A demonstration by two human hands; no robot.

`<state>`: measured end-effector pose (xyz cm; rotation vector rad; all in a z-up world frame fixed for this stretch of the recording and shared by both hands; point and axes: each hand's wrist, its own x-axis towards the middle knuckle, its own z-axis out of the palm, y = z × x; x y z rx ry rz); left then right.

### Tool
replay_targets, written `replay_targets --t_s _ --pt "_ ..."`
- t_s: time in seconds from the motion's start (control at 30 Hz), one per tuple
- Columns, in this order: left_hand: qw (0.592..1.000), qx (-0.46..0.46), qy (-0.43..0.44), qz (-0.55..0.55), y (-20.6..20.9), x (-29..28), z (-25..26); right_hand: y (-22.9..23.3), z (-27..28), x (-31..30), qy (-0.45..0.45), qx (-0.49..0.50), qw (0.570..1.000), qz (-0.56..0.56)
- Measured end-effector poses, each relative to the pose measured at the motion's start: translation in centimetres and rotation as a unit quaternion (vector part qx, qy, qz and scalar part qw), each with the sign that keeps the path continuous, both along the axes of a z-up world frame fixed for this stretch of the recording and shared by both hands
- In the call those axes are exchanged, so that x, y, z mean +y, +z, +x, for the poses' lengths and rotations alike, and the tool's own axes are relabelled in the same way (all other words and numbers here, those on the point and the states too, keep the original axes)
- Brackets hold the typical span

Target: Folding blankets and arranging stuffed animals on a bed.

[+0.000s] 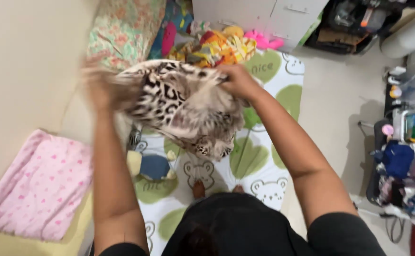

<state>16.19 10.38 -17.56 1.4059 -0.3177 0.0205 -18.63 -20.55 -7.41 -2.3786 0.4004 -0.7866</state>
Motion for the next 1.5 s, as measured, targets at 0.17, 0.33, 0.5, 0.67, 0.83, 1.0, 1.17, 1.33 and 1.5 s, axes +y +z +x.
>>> replay_targets --t_s 0.17,0.33,0.5,0.67,0.83,1.0,1.17,1.33,1.5 --pt "0.796 -0.301 -0.414 0.323 13.7 -10.9 -19.9 2.9 0.1 3.9 0.193 -0.012 0.981 0.031" --pt "0.804 -0.372 -0.355 0.299 17.9 -11.1 -19.3 0.9 -2.1 3.6 0.095 -0.031 0.979 0.178" --pt "0.857 -0.331 -0.348 0.189 19.4 -9.4 -17.3 -10.6 -4.0 2.3 -0.039 -0.052 0.997 0.038" --pt "0.924 -0.222 -0.312 0.001 21.5 -6.4 -15.3 -27.4 -6.9 -0.5 -0.224 0.197 0.952 0.064" --pt "0.931 -0.265 -0.251 0.007 22.4 -4.3 -13.1 -27.5 -6.3 -0.5 -0.221 -0.011 0.916 0.334" --pt "0.947 -0.279 -0.152 0.05 21.1 -1.0 -7.7 -20.1 -9.1 -2.2 -0.097 0.051 0.935 0.337" --pt "0.994 -0.105 -0.007 -0.018 15.6 -3.2 -0.6 -27.7 -16.0 -12.8 -0.248 0.304 0.912 0.12" --pt "0.947 -0.147 0.014 0.287 -1.4 -9.1 4.8 -26.3 -13.3 -11.2 -0.201 0.242 0.873 0.373" --pt "0.876 0.058 -0.133 0.461 -18.1 -6.6 -3.4 -27.5 -9.2 -2.6 -0.137 0.171 0.707 0.673"
